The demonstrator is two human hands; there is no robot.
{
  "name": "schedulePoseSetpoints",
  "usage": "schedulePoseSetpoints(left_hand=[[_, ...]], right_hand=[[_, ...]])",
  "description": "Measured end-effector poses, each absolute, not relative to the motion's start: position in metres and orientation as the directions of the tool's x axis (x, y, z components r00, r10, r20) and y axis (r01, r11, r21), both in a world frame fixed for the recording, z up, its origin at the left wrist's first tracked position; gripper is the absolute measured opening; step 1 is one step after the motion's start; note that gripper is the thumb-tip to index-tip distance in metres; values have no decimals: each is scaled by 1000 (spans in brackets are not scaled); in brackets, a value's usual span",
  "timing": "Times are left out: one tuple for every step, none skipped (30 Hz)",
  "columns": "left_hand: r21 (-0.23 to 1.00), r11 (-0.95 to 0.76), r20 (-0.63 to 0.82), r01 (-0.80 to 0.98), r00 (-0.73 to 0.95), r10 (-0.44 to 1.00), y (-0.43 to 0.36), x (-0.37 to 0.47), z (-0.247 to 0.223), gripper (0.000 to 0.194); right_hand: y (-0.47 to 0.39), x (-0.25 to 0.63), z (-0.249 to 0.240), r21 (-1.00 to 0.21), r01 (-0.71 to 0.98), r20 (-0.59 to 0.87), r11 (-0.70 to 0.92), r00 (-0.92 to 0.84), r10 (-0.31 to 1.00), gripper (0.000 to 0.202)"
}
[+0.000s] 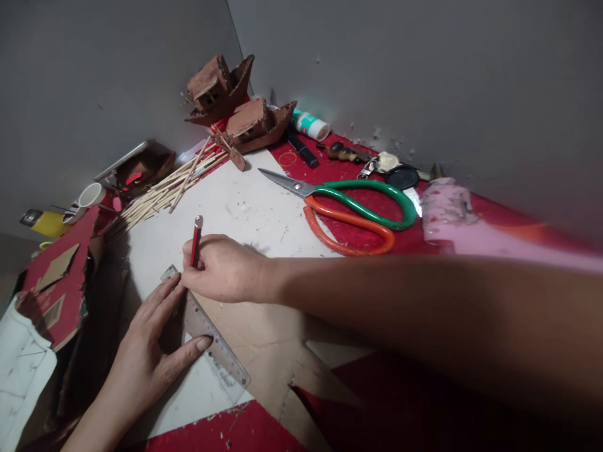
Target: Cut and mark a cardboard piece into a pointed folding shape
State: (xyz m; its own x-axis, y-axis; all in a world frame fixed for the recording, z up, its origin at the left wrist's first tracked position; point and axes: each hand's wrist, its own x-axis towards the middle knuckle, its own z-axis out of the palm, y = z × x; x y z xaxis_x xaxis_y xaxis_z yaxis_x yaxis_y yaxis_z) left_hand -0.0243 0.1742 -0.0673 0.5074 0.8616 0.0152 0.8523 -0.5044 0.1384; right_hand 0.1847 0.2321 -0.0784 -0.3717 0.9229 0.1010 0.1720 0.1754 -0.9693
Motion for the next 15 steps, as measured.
schedulePoseSetpoints(left_hand=[[132,-502,12,855,505,863,174,-24,-67,77],[127,-497,9,858,500,866,173,-23,-67,77],[122,-493,6,862,496,869,173,-23,-67,77],[118,-488,3,864,492,871,173,-22,-67,77],[115,-486,0,866,490,872,172,-22,-67,78],[112,-485,-2,867,488,873,172,-22,-67,78],[110,-484,-3,868,487,873,172,-22,-67,78],[108,-484,-4,868,487,873,172,-21,-67,78],[108,-484,-5,868,488,873,172,-21,-68,78],[109,-485,-6,868,489,872,173,-21,-68,79],[110,-487,-5,866,491,871,173,-21,-68,79],[110,-489,-5,865,493,870,173,-21,-68,79],[110,-490,-4,865,494,870,173,-22,-69,79],[109,-491,-4,864,494,869,173,-22,-69,78],[108,-491,-5,865,494,869,174,-22,-69,78]], right_hand=[[232,185,-79,-972,167,94,167,-372,923,15],[232,184,-79,-974,160,90,159,-370,924,15],[232,184,-79,-976,154,89,155,-367,926,14],[232,184,-79,-977,150,91,154,-361,928,14],[232,184,-80,-976,149,96,158,-354,930,14],[232,184,-80,-975,151,102,163,-349,932,14],[232,184,-80,-974,154,106,168,-347,932,14],[232,183,-80,-973,156,107,170,-347,932,14],[232,183,-80,-973,158,104,167,-348,932,14],[232,183,-80,-974,160,97,161,-350,932,14],[232,183,-80,-975,162,89,155,-352,932,14],[232,184,-79,-975,163,84,149,-352,932,14],[231,184,-79,-976,163,83,148,-352,932,14],[231,184,-78,-975,162,85,151,-354,931,15],[231,184,-78,-974,164,88,156,-360,929,16]])
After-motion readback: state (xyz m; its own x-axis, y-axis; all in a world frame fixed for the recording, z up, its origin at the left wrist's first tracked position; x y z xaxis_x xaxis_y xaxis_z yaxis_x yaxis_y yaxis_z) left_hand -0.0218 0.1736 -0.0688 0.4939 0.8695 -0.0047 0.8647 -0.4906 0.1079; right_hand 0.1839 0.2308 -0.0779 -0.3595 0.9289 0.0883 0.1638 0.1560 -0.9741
